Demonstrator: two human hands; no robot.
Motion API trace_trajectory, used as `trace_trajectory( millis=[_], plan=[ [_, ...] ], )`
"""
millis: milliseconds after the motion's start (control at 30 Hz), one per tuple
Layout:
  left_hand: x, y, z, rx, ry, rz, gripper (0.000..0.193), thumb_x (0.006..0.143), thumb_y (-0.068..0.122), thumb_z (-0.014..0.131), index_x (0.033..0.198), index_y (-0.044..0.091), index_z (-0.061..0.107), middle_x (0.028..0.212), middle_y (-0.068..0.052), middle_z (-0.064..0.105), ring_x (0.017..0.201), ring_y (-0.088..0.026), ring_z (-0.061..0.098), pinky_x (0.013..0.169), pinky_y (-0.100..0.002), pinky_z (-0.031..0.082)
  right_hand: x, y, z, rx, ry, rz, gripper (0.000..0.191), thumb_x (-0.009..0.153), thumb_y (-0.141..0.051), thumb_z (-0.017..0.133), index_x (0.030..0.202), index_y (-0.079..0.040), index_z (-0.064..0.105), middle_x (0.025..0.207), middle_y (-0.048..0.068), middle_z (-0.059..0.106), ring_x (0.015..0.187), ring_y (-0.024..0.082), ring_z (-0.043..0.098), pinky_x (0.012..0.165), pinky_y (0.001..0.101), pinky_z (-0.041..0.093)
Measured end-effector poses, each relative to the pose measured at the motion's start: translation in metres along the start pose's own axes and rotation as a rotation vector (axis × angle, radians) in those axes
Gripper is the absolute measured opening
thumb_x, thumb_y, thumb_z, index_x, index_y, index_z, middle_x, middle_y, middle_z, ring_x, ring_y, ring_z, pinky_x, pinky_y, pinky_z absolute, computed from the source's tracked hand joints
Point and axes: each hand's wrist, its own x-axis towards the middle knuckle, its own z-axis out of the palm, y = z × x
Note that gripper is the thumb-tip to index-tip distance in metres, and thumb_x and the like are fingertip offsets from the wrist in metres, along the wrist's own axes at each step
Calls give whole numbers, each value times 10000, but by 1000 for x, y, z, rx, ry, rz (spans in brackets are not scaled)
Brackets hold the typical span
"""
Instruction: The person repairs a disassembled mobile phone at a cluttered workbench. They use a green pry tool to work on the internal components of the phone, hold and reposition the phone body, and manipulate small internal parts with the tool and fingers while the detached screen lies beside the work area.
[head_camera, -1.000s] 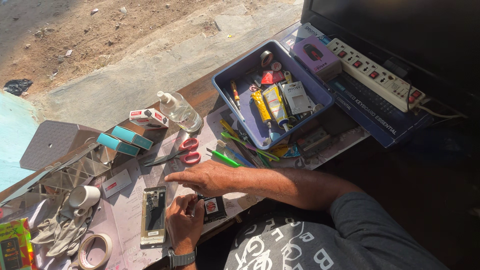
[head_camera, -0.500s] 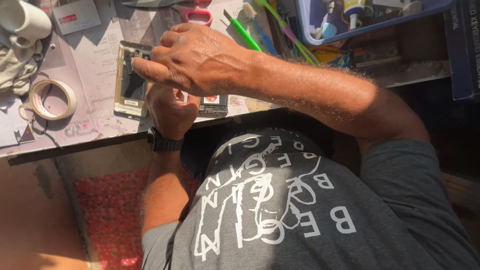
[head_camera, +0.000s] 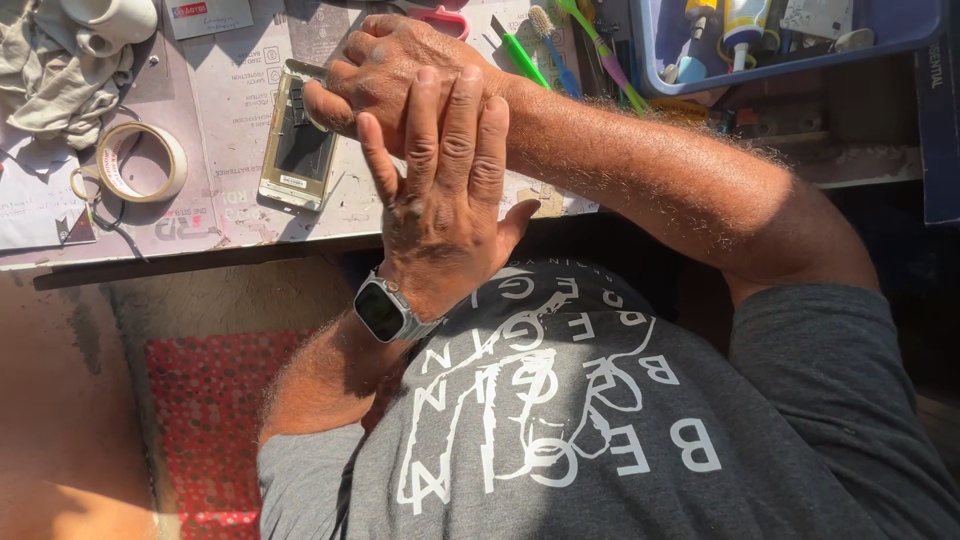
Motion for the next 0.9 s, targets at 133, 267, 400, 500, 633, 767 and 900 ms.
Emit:
trace_trajectory(
  millis=[133,267,400,500,633,767,900],
  plan=[
    [10,15,14,-121,-15,30,808,1074,334,706,1629,-45,258,1708,-271,194,1608,-431,157,1246,-739,-51,-2,-5,0,24,35,14,277,1040,-301,586,1204,-78,584,892,76,672,905,266,693,900,415,561],
    [19,29,13,-301,-63,198,794,1006,301,704,1608,-26,303,1682,-234,260,1585,-364,237,1249,-728,-1,1,-6,0,47,31,1,243,1084,-285,555,1200,-72,573,882,77,663,898,266,687,906,418,559],
    [33,29,3,-149,18,255,674,976,173,681,1567,-1,407,1620,-184,400,1533,-337,357,1278,-616,135,3,-9,-1,105,-41,3,211,1093,-271,533,1170,-78,565,857,76,651,857,270,676,893,430,557],
    [43,22,-6,-107,56,210,621,952,141,676,1522,-6,476,1537,-164,492,1469,-324,442,1265,-559,236,9,-11,1,104,-103,2,217,1085,-267,529,1184,-76,555,858,72,646,836,276,667,900,438,555],
    [52,16,-13,-117,35,151,629,871,159,665,1453,-29,516,1443,-183,534,1395,-371,482,1219,-563,281,11,-11,1,122,-75,45,227,1042,-249,568,1194,-80,551,904,75,656,875,294,669,896,444,550],
    [52,16,-18,-96,91,176,614,901,171,659,1469,-13,514,1468,-179,525,1404,-379,470,1227,-557,273,7,-2,-10,190,50,70,254,975,-157,607,1210,-81,549,995,80,675,1003,304,680,951,448,542],
    [50,17,-21,-79,112,192,629,889,152,663,1480,5,507,1510,-174,514,1447,-368,455,1247,-550,260,4,0,-23,255,24,163,251,954,-101,622,1203,-94,587,985,87,693,1001,305,689,919,454,548]
  ],
)
